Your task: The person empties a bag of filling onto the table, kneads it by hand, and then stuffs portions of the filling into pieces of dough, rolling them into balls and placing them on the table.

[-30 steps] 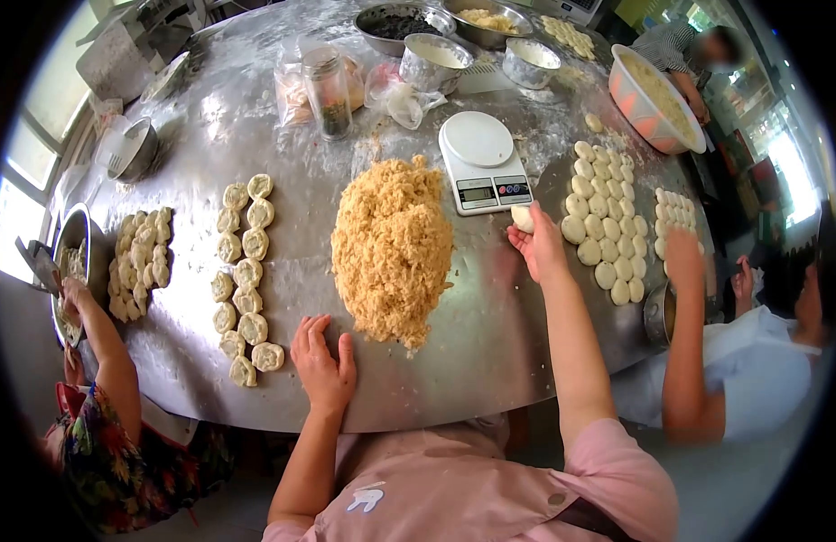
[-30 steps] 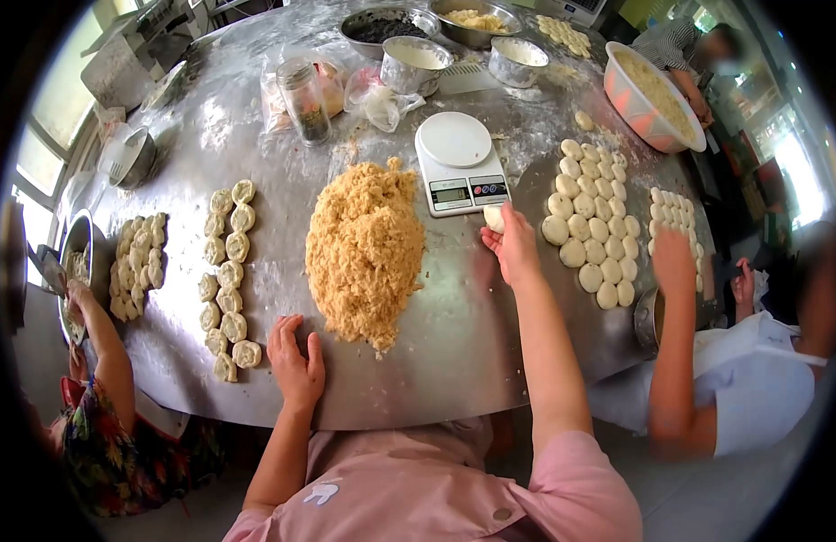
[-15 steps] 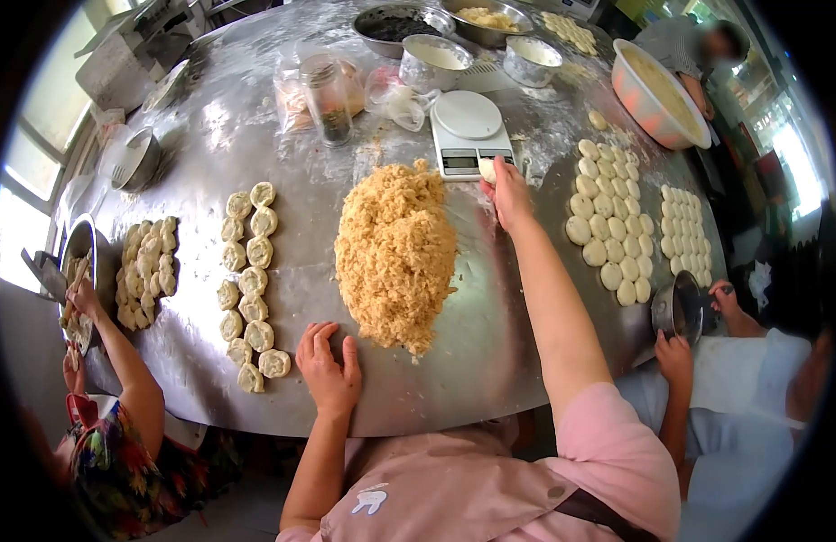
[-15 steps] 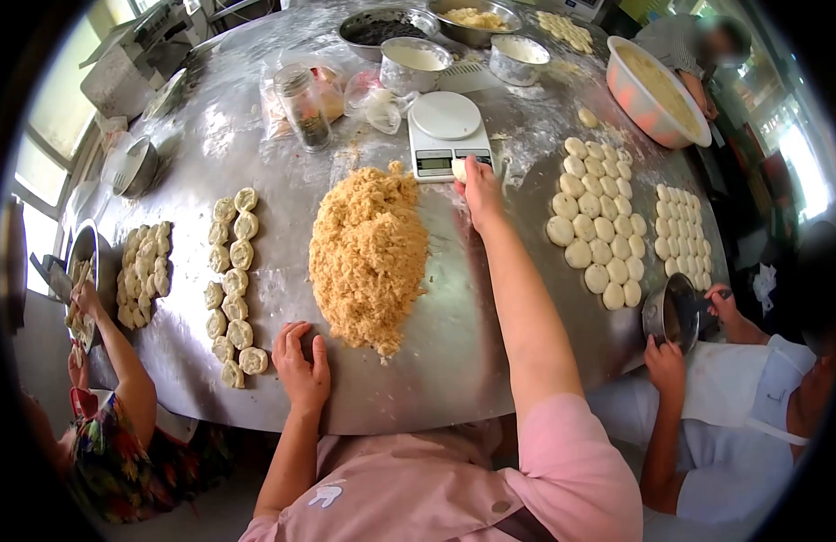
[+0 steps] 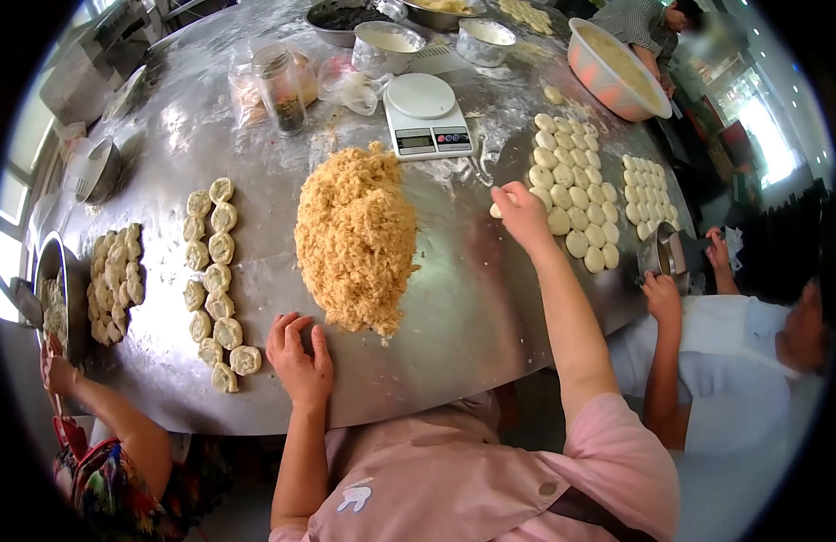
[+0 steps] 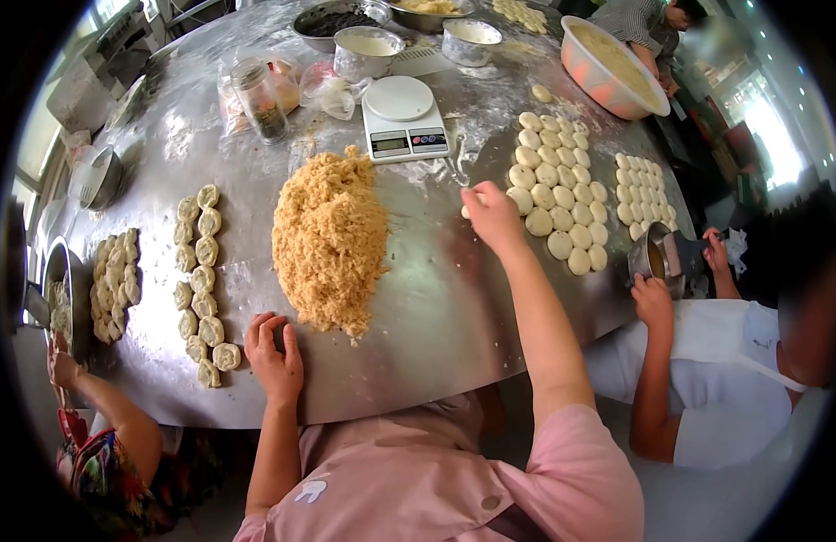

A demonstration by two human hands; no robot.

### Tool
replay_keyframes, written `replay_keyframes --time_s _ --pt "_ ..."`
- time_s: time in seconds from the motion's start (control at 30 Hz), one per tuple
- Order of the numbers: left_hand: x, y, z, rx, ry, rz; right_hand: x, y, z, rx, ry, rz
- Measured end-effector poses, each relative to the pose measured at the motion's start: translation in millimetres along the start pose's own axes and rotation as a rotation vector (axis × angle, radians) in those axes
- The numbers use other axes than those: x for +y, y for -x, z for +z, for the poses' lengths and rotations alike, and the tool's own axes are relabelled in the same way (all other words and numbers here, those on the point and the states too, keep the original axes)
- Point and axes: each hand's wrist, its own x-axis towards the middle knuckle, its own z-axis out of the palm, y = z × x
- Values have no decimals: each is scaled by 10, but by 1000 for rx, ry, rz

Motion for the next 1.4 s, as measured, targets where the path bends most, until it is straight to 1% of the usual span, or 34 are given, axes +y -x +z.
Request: replay_keyframes --time_s 0.03,0.13,0.17,0.27,0.43,0.53,0.57,0.67,0.7,0.8,0.9,1.0,1.07,1.1,1.2,1.23,1.27,1.33,1.4 --pt "-3 4 1 2 1 1 -95 51 11 4 -13 -41" --pt "13 15 -14 -2 -10 -1 -112 -44 107 131 214 -218" --pt "19 9 -20 -4 -16 -1 -113 -125 121 132 200 -234" --pt "8 9 -6 2 -27 3 -29 -437 218 238 251 -287" --pt "-4 -4 33 8 -42 -9 28 -946 266 300 333 -244" --pt "17 -27 25 -3 -53 -22 91 -1123 302 248 327 -261" --pt "22 -35 25 -8 -56 -25 166 -1167 353 151 393 -244" --pt "24 -46 36 -15 -61 -44 119 -988 511 116 597 -216" --pt "31 -56 41 -12 -62 -43 89 -978 519 69 644 -204" --pt "53 -54 28 -11 -58 -38 116 -977 531 100 617 -250" --pt "67 -52 6 -2 -52 -38 15 -938 496 37 635 -166" --pt "62 -42 -16 2 -45 -15 17 -971 376 -20 687 -238" --pt "12 -7 -33 5 -30 16 115 -922 322 129 592 -331" --pt "-47 30 -50 -8 93 8 122 -879 312 202 543 -379" --pt "-162 236 -207 197 231 12 -151 -274 94 274 107 -398" --pt "-171 305 -333 283 123 70 -209 -2 79 194 26 -286" --pt "-234 377 -451 325 43 95 -243 294 116 111 -56 -168" --pt "-299 425 -655 432 -117 14 -258 807 256 26 52 -327" --pt "-477 425 -756 471 -371 -134 -362 1212 434 -26 2 -373"
